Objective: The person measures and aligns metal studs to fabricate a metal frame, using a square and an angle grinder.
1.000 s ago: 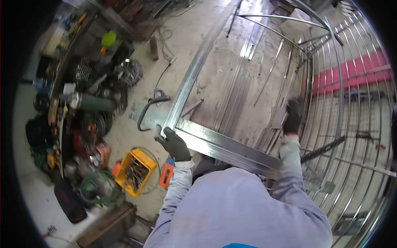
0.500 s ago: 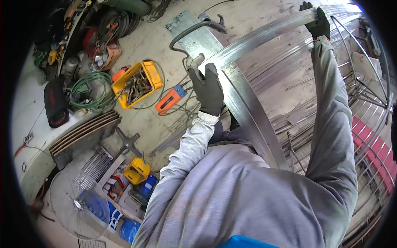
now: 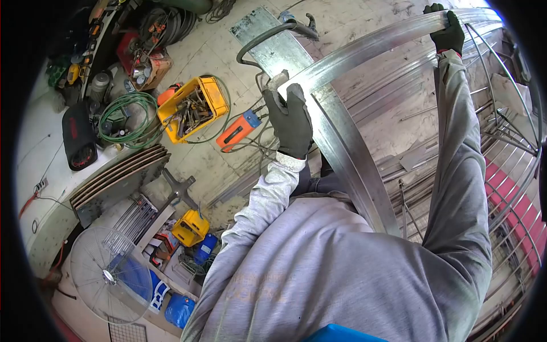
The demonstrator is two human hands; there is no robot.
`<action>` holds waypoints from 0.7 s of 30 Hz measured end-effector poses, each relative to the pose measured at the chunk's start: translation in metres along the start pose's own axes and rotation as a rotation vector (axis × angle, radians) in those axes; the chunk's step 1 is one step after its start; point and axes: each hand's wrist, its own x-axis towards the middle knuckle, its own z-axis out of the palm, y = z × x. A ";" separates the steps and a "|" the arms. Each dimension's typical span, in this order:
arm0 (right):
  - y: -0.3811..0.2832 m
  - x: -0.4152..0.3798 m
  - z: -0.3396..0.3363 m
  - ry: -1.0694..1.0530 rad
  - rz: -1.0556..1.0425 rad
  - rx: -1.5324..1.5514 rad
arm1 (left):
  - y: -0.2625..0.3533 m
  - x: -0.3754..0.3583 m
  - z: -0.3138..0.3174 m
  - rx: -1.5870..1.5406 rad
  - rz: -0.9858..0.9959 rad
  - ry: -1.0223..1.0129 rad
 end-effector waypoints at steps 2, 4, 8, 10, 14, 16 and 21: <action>0.001 0.001 0.001 -0.002 -0.007 -0.012 | 0.004 -0.001 0.002 0.021 -0.041 0.030; 0.001 -0.001 0.002 0.011 -0.005 0.006 | 0.007 -0.002 0.002 0.018 -0.045 0.028; 0.013 0.021 -0.050 -0.248 -0.504 -1.241 | 0.005 -0.003 0.001 0.066 -0.048 0.030; 0.030 0.068 -0.084 -0.483 -0.805 -1.370 | 0.006 -0.005 -0.001 0.068 -0.080 0.032; 0.030 0.060 -0.068 -0.188 -0.936 -1.399 | 0.010 -0.006 0.003 0.044 -0.073 0.023; 0.025 0.052 -0.079 -0.549 -0.886 -1.368 | 0.013 -0.008 0.007 0.036 -0.067 0.041; -0.003 -0.017 -0.020 -0.162 0.110 0.035 | 0.015 -0.008 0.009 0.046 -0.082 0.056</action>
